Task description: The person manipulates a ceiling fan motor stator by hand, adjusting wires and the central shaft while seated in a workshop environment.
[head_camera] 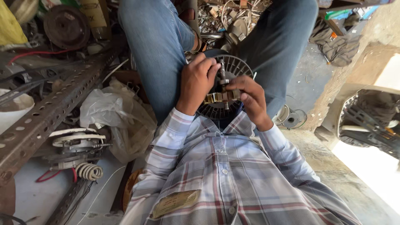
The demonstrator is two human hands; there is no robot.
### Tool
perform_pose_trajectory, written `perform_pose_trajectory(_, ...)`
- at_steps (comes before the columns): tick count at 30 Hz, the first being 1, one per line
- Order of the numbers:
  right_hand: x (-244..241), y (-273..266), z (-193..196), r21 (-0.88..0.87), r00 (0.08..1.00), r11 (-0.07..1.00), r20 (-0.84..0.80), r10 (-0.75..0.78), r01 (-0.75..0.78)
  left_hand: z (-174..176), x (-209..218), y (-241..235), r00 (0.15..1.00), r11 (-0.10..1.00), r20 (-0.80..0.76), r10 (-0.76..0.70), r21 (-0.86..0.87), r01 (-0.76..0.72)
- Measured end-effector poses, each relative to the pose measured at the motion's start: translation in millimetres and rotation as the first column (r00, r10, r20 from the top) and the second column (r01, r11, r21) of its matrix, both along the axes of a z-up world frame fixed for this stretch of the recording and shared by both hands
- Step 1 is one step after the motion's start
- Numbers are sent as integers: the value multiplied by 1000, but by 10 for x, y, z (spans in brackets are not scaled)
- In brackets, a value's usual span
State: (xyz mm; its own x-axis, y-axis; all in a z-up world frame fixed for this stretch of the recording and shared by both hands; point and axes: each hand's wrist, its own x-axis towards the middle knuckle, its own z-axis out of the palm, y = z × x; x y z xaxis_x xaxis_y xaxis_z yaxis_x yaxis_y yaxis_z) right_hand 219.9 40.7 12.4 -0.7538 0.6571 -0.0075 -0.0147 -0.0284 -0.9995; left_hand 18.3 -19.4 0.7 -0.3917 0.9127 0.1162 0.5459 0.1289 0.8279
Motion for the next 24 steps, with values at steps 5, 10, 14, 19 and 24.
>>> perform_pose_trajectory(5,-112,-86,78,42,996,999,88,30,-33,-124,-95,-125,999,1000,32,14,22,-14)
perform_pose_trajectory(10,-225,-152,52,26,982,998,179,-56,52,73,-314,-150,997,992,80,-13,125,3)
perform_pose_trajectory(14,-227,-204,28,-140,989,986,127,-72,90,449,-427,-347,997,996,35,-68,62,65)
perform_pose_trajectory(19,-139,-87,-183,-353,982,930,187,-35,100,595,-171,-601,974,986,158,-162,-9,165)
perform_pose_trajectory(24,-158,-111,-226,-203,984,965,95,-150,166,557,5,-760,918,914,59,-391,-91,395)
